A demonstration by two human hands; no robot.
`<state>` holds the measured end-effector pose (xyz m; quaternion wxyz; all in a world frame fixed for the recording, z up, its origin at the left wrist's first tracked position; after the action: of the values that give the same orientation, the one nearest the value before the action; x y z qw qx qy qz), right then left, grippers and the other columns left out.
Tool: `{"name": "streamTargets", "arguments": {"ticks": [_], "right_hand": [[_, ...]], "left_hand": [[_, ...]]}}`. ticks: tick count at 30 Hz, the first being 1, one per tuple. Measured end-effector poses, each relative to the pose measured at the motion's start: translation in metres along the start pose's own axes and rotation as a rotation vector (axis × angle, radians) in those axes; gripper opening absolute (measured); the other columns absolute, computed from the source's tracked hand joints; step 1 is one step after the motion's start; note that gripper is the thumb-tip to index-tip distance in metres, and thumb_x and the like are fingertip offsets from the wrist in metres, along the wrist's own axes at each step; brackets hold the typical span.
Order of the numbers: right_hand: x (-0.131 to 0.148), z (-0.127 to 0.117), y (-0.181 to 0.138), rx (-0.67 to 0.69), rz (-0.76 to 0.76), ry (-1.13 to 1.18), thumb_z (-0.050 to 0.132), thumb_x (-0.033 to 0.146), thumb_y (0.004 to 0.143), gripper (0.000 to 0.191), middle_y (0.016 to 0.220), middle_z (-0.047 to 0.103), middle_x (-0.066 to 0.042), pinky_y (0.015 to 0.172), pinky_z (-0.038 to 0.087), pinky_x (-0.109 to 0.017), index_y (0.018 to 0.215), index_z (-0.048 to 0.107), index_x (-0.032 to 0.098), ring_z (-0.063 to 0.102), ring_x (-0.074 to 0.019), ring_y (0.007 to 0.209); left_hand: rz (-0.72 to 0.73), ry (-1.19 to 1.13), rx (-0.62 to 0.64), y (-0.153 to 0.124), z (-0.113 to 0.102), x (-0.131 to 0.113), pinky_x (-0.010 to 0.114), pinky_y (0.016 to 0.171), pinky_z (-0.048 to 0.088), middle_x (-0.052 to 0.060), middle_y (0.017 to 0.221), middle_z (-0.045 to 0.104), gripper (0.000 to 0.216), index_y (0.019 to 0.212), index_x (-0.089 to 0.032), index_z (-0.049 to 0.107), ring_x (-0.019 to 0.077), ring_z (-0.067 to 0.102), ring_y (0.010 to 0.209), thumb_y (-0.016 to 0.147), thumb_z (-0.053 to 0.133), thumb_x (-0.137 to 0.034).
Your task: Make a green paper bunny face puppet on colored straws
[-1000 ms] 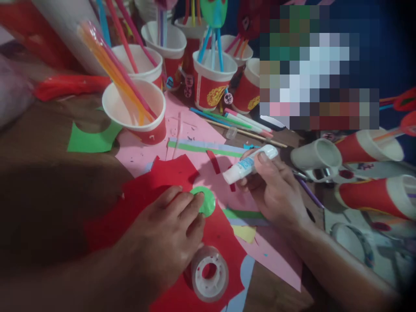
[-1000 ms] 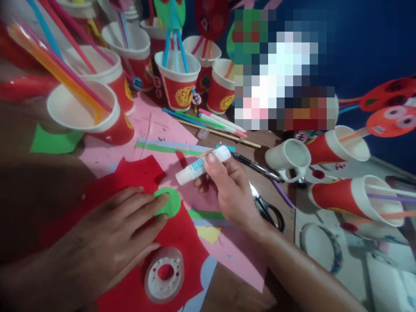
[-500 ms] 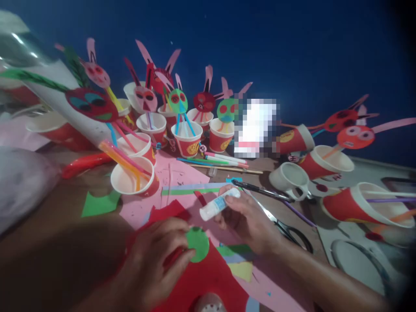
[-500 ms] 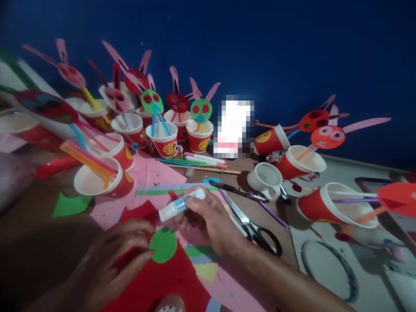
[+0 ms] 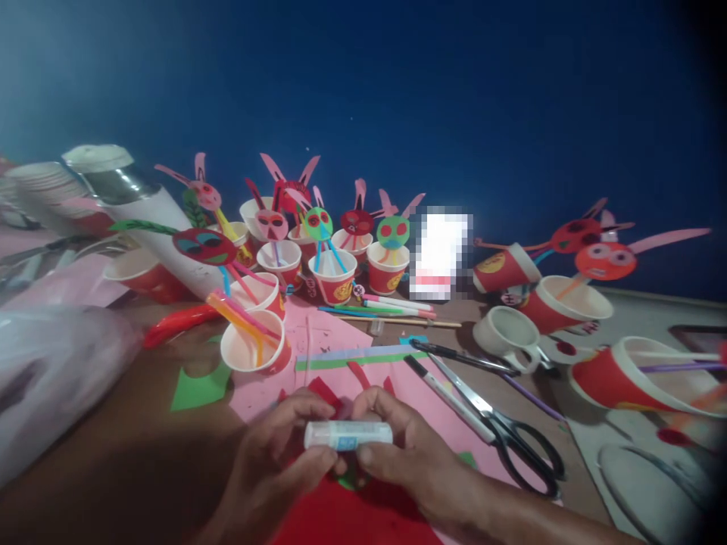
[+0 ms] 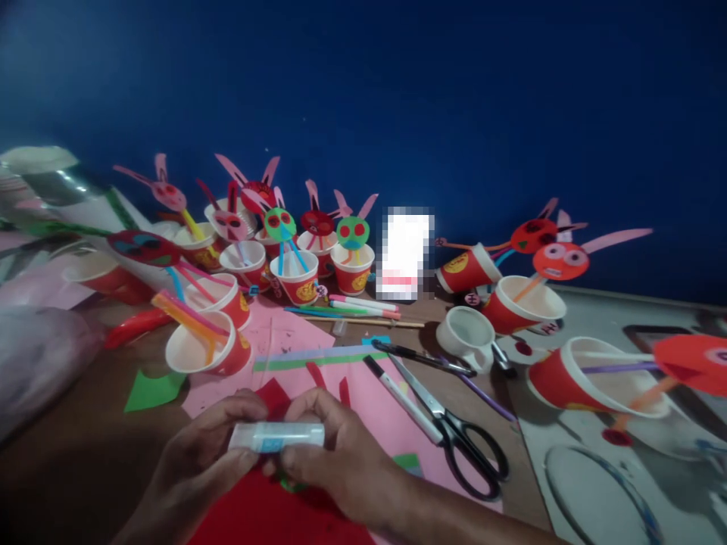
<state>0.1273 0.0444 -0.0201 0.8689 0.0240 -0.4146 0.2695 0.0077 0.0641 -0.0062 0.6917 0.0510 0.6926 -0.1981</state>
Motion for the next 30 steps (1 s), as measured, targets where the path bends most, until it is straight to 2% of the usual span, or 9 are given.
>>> {"name": "streamTargets", "arguments": {"ticks": [4,8,14,20,22,24,26,27,30], "right_hand": [[-0.007,-0.003,-0.002,0.011,0.013,-0.055,0.058,0.043,0.082,0.032,0.076,0.067,-0.007,0.058,0.039,-0.022,0.092,0.051,0.014,0.059,-0.0105,0.063],[-0.025,-0.017,-0.005,-0.045,0.158,-0.082,0.027,0.058,0.089,0.058,0.055,0.061,-0.005,0.044,0.037,-0.019,0.082,0.058,0.009,0.051,-0.0086,0.042],[-0.018,-0.009,-0.005,0.050,0.155,-0.239,0.044,0.053,0.085,0.044,0.051,0.049,0.003,0.045,0.030,-0.019,0.076,0.056,0.011,0.039,-0.0057,0.042],[0.012,-0.009,-0.010,-0.224,-0.010,-0.584,0.068,0.047,0.069,0.034,0.067,0.049,0.002,0.057,0.033,-0.022,0.075,0.052,0.018,0.042,-0.0107,0.062],[0.008,-0.003,-0.009,-0.146,0.033,-0.503,0.063,0.056,0.070,0.040,0.069,0.051,0.001,0.057,0.034,-0.023,0.079,0.052,0.018,0.044,-0.0112,0.061],[-0.001,0.001,-0.008,-0.026,0.128,-0.399,0.042,0.065,0.080,0.050,0.066,0.053,-0.001,0.054,0.034,-0.024,0.079,0.053,0.016,0.046,-0.0115,0.057],[-0.009,0.002,-0.007,0.058,0.207,-0.377,0.024,0.063,0.086,0.059,0.059,0.052,-0.002,0.051,0.033,-0.024,0.075,0.055,0.014,0.045,-0.0108,0.051],[-0.010,0.001,-0.007,0.065,0.210,-0.389,0.023,0.061,0.088,0.059,0.056,0.050,-0.001,0.050,0.032,-0.023,0.072,0.055,0.014,0.044,-0.0102,0.049],[-0.001,-0.006,-0.005,-0.016,0.093,-0.473,0.042,0.055,0.086,0.045,0.061,0.048,0.000,0.053,0.032,-0.023,0.070,0.053,0.014,0.042,-0.0099,0.054]], "left_hand": [[0.116,0.001,0.007,0.002,-0.004,-0.008,0.021,0.054,0.044,-0.001,0.070,0.056,0.003,0.079,-0.020,0.061,0.0119,0.055,0.059,0.076,0.060,-0.018],[0.236,0.057,-0.055,0.000,-0.009,-0.020,0.020,0.054,0.042,-0.001,0.069,0.054,0.008,0.080,-0.020,0.062,0.0112,0.053,0.061,0.074,0.062,-0.015],[0.262,0.043,-0.087,-0.001,-0.012,-0.027,0.019,0.050,0.038,-0.002,0.067,0.051,0.003,0.076,-0.017,0.062,0.0097,0.048,0.056,0.074,0.061,-0.019],[0.238,0.091,-0.098,-0.002,-0.015,-0.029,0.019,0.049,0.033,-0.002,0.065,0.048,0.004,0.075,-0.017,0.061,0.0088,0.042,0.055,0.075,0.061,-0.021],[0.254,0.081,-0.097,-0.003,-0.015,-0.030,0.021,0.052,0.036,-0.001,0.067,0.050,0.004,0.076,-0.017,0.060,0.0101,0.045,0.058,0.076,0.060,-0.021],[0.269,0.093,-0.095,-0.003,-0.013,-0.031,0.021,0.053,0.037,-0.001,0.067,0.051,0.003,0.076,-0.017,0.061,0.0109,0.047,0.060,0.075,0.060,-0.020],[0.282,0.116,-0.086,-0.004,-0.011,-0.032,0.021,0.052,0.038,-0.001,0.066,0.052,0.003,0.076,-0.017,0.062,0.0113,0.048,0.059,0.074,0.061,-0.019],[0.285,0.125,-0.081,-0.004,-0.010,-0.033,0.021,0.051,0.037,-0.001,0.065,0.052,0.003,0.075,-0.017,0.062,0.0110,0.047,0.058,0.074,0.061,-0.019],[0.288,0.147,-0.086,-0.005,-0.010,-0.035,0.020,0.049,0.035,-0.001,0.064,0.051,0.002,0.074,-0.017,0.062,0.0097,0.045,0.055,0.073,0.061,-0.019]]}}
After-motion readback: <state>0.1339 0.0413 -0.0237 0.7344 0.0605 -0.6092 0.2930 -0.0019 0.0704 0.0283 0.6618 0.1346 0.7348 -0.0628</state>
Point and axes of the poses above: each hand's wrist, its own y-axis towards the middle knuckle, its own z-axis out of the palm, x = y × z, the point moved 7 cm from there along y, towards the middle knuckle
